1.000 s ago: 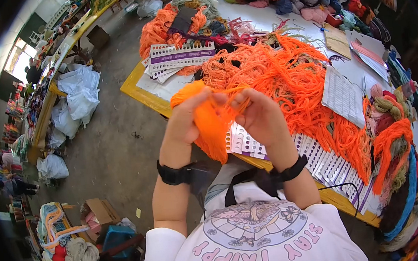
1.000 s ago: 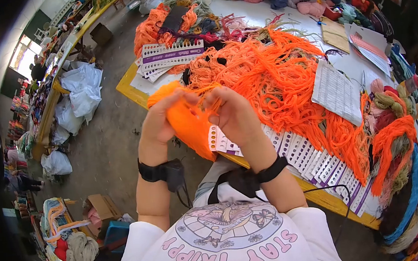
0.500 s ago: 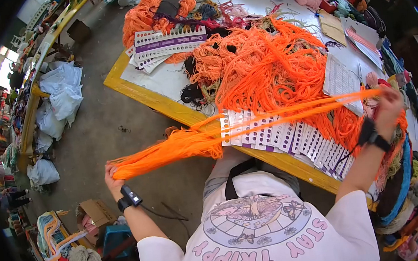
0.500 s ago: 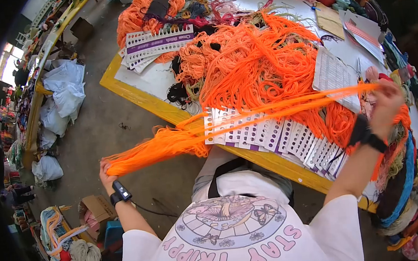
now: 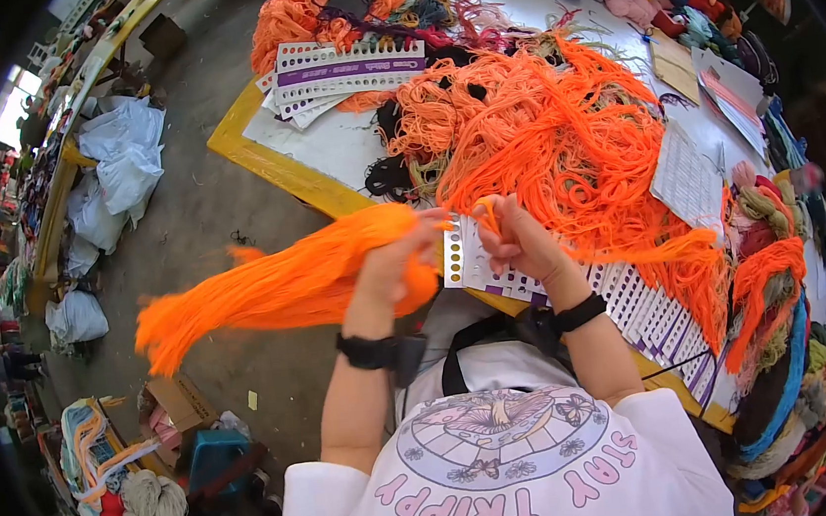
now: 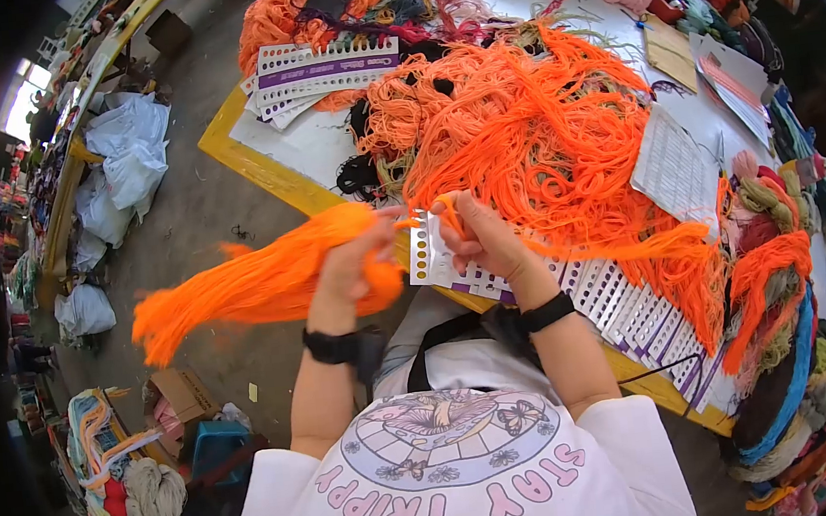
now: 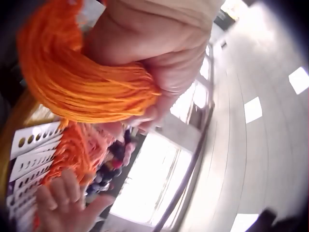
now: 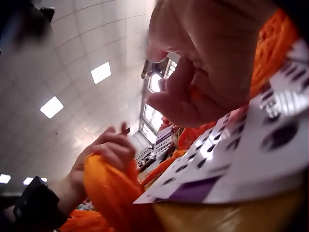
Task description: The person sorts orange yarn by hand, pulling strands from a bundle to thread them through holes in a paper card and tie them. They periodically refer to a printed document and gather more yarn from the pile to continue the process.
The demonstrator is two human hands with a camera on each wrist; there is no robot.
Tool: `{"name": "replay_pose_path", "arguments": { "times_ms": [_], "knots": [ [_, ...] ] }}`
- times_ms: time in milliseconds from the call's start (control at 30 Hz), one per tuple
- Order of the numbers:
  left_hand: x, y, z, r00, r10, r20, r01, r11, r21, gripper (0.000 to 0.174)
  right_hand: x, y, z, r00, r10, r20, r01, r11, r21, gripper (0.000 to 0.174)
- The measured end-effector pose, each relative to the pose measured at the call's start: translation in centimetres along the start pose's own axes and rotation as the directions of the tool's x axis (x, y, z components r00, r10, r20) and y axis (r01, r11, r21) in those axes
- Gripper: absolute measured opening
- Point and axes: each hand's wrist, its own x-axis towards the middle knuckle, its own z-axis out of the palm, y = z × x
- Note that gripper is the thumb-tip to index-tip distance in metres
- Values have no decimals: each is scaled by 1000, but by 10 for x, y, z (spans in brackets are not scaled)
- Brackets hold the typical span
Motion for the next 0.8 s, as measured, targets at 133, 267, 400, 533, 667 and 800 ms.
{"name": "replay_pose_path", "arguments": {
  "times_ms": [133, 267, 400, 533, 667, 800],
  "knots": [
    [35, -28, 14, 999, -41, -29, 46, 976, 213, 12, 3, 3, 8, 997, 48, 59, -55, 990, 131, 42],
    [42, -31, 11, 992, -80, -97, 91, 989, 120, 6, 6, 8, -8, 1000, 26, 7, -26, 995, 91, 22],
    [49, -54, 2, 958, 35, -286, 31, 974, 223, 8, 14, 20, 2, 864, -480, -150, 169, 557, -813, 12],
    [45, -63, 0, 839, 541, -57, -166, 354, 920, 14, 10, 18, 9, 827, -471, -307, 20, 571, -821, 14],
    [44, -47, 17, 907, 386, -168, 32, 334, 942, 15, 11, 19, 4, 832, -407, -376, 17, 698, -716, 15],
    [55, -53, 4, 862, 501, 72, -36, -80, 996, 18, 10, 18, 6, 821, -354, -447, 19, 801, -598, 16]
  ]
}}
